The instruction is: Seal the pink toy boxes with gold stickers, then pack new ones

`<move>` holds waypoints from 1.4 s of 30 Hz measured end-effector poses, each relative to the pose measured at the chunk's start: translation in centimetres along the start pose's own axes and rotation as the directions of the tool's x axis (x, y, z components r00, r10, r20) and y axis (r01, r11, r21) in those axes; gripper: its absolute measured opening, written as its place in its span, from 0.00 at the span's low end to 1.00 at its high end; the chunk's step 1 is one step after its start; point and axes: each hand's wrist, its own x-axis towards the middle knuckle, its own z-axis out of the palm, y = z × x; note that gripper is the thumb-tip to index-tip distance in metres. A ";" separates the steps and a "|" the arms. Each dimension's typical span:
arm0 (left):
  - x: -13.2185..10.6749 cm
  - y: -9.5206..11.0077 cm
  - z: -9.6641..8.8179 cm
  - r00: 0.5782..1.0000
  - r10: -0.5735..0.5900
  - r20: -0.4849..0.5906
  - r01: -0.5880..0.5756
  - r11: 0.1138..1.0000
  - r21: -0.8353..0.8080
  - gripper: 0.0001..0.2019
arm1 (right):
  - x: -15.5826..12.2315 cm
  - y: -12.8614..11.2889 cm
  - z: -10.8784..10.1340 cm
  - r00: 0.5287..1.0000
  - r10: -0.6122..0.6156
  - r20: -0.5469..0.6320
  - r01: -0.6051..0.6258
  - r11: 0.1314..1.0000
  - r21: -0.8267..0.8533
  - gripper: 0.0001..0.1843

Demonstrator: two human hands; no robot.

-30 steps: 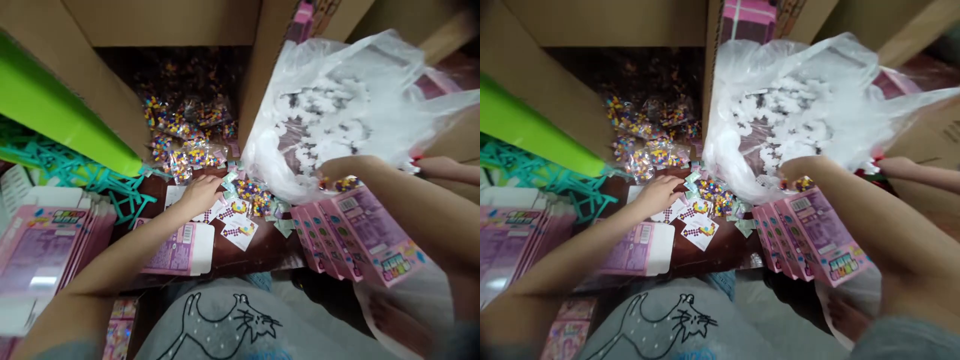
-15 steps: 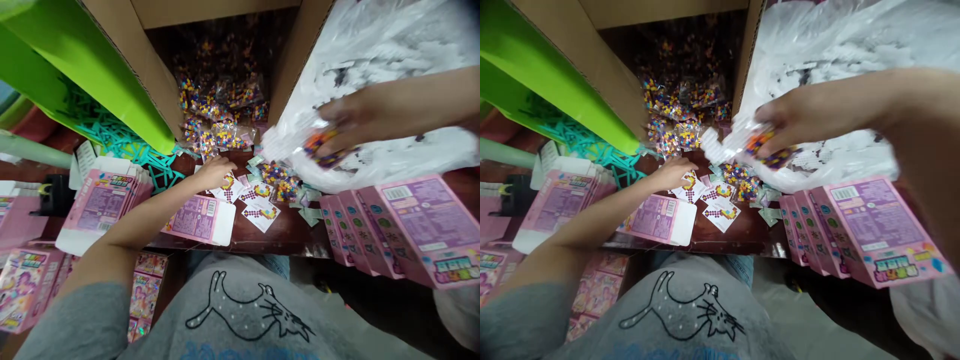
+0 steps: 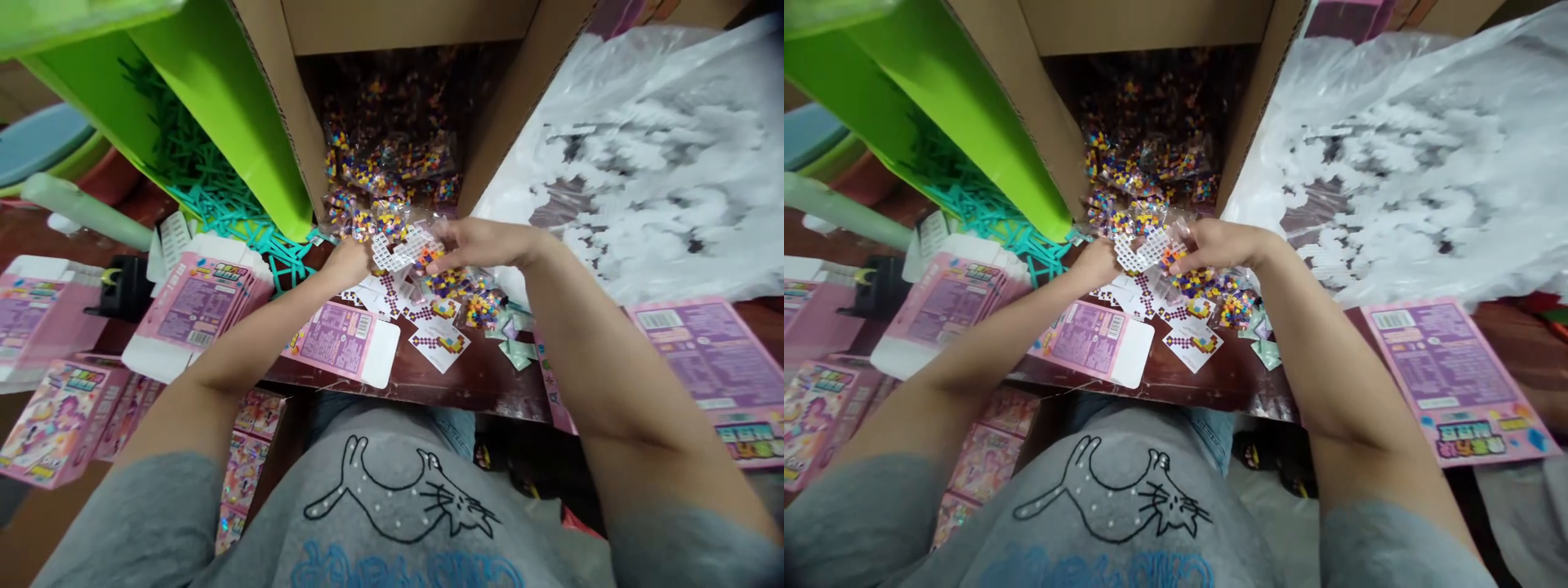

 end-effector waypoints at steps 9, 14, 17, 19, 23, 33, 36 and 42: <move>-5.4 4.3 -3.8 1.000 -0.012 -0.017 0.001 0.843 -0.538 0.22 | -0.4 0.4 5.4 0.993 -0.114 -0.002 0.111 0.960 0.256 0.30; -12.5 2.5 -4.5 0.967 0.020 0.252 0.018 0.989 -0.149 0.58 | -2.7 1.6 8.6 0.999 -0.037 0.002 0.034 0.916 0.400 0.39; -16.3 1.5 -3.4 0.901 0.016 0.433 -0.080 0.988 0.132 0.67 | -3.8 2.8 10.8 0.986 -0.002 0.168 -0.074 0.893 0.445 0.34; -17.7 1.4 -2.6 0.902 0.017 0.431 -0.110 0.975 0.192 0.62 | -4.0 3.5 11.9 0.977 0.029 0.212 -0.116 0.905 0.410 0.33; -18.1 1.5 -1.7 0.924 -0.035 0.382 -0.028 0.987 0.159 0.65 | -3.9 4.1 12.3 0.979 0.111 0.169 -0.153 0.952 0.264 0.33; -18.1 3.9 -0.3 0.990 -0.040 0.132 0.015 0.982 0.186 0.64 | 0.2 1.0 10.7 0.971 0.142 0.193 -0.174 0.971 0.165 0.35; -19.4 6.3 0.8 0.989 -0.106 -0.101 0.123 0.976 0.182 0.62 | 0.8 -2.9 9.6 0.992 0.125 0.025 -0.127 0.989 0.073 0.33; -20.8 9.7 4.5 0.854 -0.245 -0.459 0.292 0.956 0.033 0.64 | 0.0 -12.0 8.2 0.976 0.007 -0.217 -0.116 0.861 -0.496 0.27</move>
